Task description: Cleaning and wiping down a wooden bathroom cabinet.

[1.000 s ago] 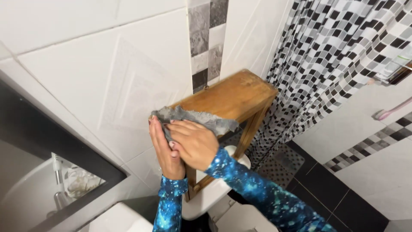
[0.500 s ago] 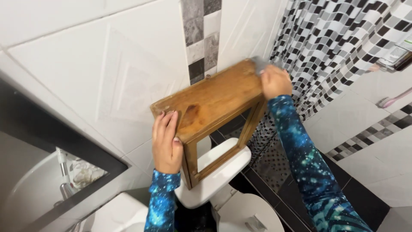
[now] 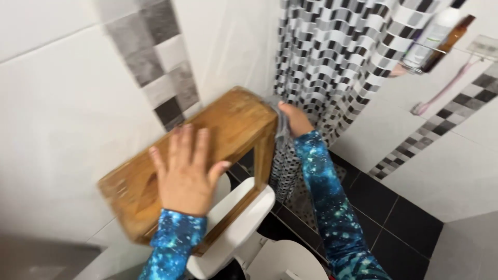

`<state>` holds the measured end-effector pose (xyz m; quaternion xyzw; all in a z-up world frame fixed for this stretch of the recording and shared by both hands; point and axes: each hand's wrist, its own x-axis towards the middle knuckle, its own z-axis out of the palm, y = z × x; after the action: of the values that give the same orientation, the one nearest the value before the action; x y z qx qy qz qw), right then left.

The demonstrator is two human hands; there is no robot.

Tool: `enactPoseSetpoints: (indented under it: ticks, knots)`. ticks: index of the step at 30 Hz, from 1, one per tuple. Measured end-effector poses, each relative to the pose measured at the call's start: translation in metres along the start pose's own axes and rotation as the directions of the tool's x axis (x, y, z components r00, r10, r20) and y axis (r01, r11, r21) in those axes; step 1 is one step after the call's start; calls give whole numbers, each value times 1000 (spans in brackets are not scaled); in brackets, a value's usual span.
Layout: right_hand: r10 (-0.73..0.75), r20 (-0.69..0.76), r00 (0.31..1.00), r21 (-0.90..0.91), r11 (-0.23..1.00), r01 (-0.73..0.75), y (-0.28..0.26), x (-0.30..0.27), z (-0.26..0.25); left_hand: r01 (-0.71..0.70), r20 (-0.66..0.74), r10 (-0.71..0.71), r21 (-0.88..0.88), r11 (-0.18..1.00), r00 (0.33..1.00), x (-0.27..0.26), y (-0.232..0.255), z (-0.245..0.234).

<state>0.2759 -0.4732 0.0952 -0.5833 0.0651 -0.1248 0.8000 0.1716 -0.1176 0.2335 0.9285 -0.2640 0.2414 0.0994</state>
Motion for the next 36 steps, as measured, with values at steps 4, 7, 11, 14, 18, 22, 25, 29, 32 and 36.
enactPoseSetpoints:
  ticks: [4, 7, 11, 14, 18, 22, 25, 29, 32, 36]
  knots:
    - [262, 34, 964, -152, 955, -254, -6, -3, 14, 46, -1, -47, 166, 985, 999, 3, -18, 34]
    - [208, 107, 972, -57, 978, -203, -18, 4, 27, 58, 13, -61, 170, 984, 998, 0, -20, 42]
    - [228, 256, 940, 24, 970, -242, 1, 28, 38, 63, 12, -66, 141, 988, 998, -3, -17, 33]
    - [218, 218, 951, 85, 967, -242, 39, 28, 27, 81, 10, -85, 181, 980, 996, -3, -20, 41]
    - [175, 172, 969, 165, 965, -204, 88, 31, 18, 66, -10, -65, 157, 985, 998, -6, -20, 38]
    - [98, 121, 988, 239, 963, -125, 122, 40, 13, 74, -9, -73, 166, 983, 997, -1, -13, 32]
    - [42, 73, 996, 282, 958, -61, 139, 37, 7, 91, -9, -90, 144, 985, 996, -4, -12, 32]
    - [-50, -8, 999, 318, 947, 49, 139, 29, -6, 104, -11, -103, 110, 988, 995, -4, -12, 35]
    - [-125, -62, 990, 350, 927, 138, 134, 21, -5, 111, 32, -115, 111, 988, 993, -2, -10, 32]
    - [-173, -102, 980, 395, 897, 199, 113, -18, 34, 122, 64, -135, 181, 976, 989, 0, -7, 28]
